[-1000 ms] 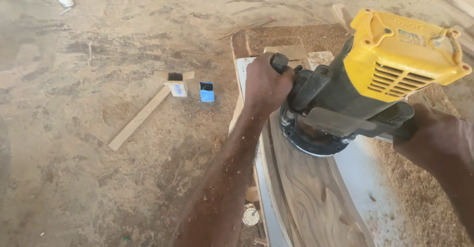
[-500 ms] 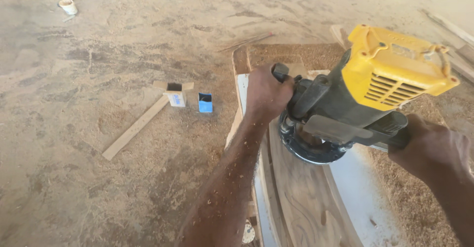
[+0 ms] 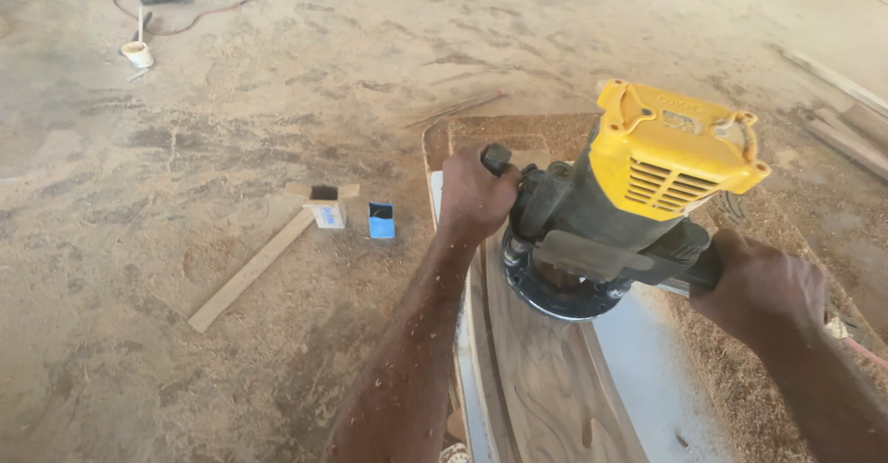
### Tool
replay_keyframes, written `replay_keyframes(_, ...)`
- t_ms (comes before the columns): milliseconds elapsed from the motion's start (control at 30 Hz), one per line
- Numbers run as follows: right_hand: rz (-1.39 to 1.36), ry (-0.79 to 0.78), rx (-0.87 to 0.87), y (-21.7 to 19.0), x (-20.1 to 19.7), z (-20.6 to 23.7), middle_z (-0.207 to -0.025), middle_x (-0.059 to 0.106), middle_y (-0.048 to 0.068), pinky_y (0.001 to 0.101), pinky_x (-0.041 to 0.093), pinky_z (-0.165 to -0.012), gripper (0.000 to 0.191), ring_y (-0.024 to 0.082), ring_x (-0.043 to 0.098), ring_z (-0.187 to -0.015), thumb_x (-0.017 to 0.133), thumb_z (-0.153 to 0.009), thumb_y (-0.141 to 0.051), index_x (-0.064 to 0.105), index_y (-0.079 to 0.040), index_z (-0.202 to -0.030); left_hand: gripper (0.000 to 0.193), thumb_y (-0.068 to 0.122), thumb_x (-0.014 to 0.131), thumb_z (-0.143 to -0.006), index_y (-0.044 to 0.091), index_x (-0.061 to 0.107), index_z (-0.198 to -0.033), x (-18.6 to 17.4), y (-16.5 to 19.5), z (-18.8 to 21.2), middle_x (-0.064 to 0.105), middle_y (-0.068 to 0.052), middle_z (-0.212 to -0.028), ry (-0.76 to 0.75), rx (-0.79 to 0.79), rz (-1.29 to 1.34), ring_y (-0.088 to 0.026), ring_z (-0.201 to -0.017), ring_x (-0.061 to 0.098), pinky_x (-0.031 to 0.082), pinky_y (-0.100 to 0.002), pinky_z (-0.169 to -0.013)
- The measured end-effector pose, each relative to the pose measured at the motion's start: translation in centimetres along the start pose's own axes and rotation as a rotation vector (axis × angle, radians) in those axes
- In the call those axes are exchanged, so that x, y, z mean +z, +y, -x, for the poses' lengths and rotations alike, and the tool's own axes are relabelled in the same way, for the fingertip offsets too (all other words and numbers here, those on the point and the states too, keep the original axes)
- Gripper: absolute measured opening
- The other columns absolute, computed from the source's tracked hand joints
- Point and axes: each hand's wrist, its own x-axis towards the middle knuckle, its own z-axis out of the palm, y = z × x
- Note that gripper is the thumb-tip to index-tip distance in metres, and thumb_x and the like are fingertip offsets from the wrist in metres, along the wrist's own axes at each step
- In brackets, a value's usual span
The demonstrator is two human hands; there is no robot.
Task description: The person uses a yellow electric router to carve a decorative pattern into a light-colored wooden board. They guide the tool along the wood's surface, creating grooves and removing material while sawdust accumulates around the work area.
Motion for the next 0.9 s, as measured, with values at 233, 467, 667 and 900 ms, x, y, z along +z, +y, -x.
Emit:
replay_keyframes(233,-0.029,0.029,-0.004,-0.2,0.3,-0.2,-0.086,0.077,0.003,0.0466,0.058,-0.086,0.031,0.023,0.077,-0.084,0.068,-0.087,-0.045,0.067,-0.023,-0.109,0.015,0.008,0.067,-0.077,-0.004,0.061,-0.072,0.4,-0.8,-0.5,0.064,-0.021,-0.065,-0.009,0.062,0.005,-0.034,-0.058,0.062,0.050,-0.043,-0.059)
replay_keyframes(467,0.000,-0.004,-0.003,-0.4,0.1,-0.3,-0.084,0.070,0.004,0.0429,0.060,-0.081,0.034,0.020,0.076,-0.077,0.068,-0.089,-0.047,0.066,-0.023,-0.114,0.016,0.008,0.070,-0.075,-0.005,0.061,-0.071,0.8,-1.2,-0.9,0.063,-0.020,-0.064,0.026,0.153,0.004,-0.032,-0.057,0.060,0.050,-0.042,-0.058)
replay_keyframes(667,-0.062,0.022,-0.002,-0.7,-0.5,0.3,-0.084,0.075,0.002,0.0452,0.058,-0.085,0.036,0.021,0.075,-0.081,0.075,-0.082,-0.044,0.067,-0.022,-0.110,0.016,0.008,0.069,-0.076,-0.005,0.061,-0.068,0.3,-0.6,-1.0,0.062,-0.020,-0.061,-0.013,0.064,-0.003,-0.033,-0.055,0.060,0.049,-0.042,-0.058)
replay_keyframes(900,-0.042,0.018,0.020,-1.1,-1.0,1.0,-0.090,0.074,0.004,0.0458,0.058,-0.085,0.034,0.023,0.076,-0.085,0.072,-0.083,-0.043,0.069,-0.022,-0.111,0.015,0.009,0.070,-0.075,-0.003,0.064,-0.073,0.2,-0.4,-1.3,0.064,-0.021,-0.067,-0.011,0.070,-0.056,-0.037,-0.060,0.061,0.050,-0.043,-0.062)
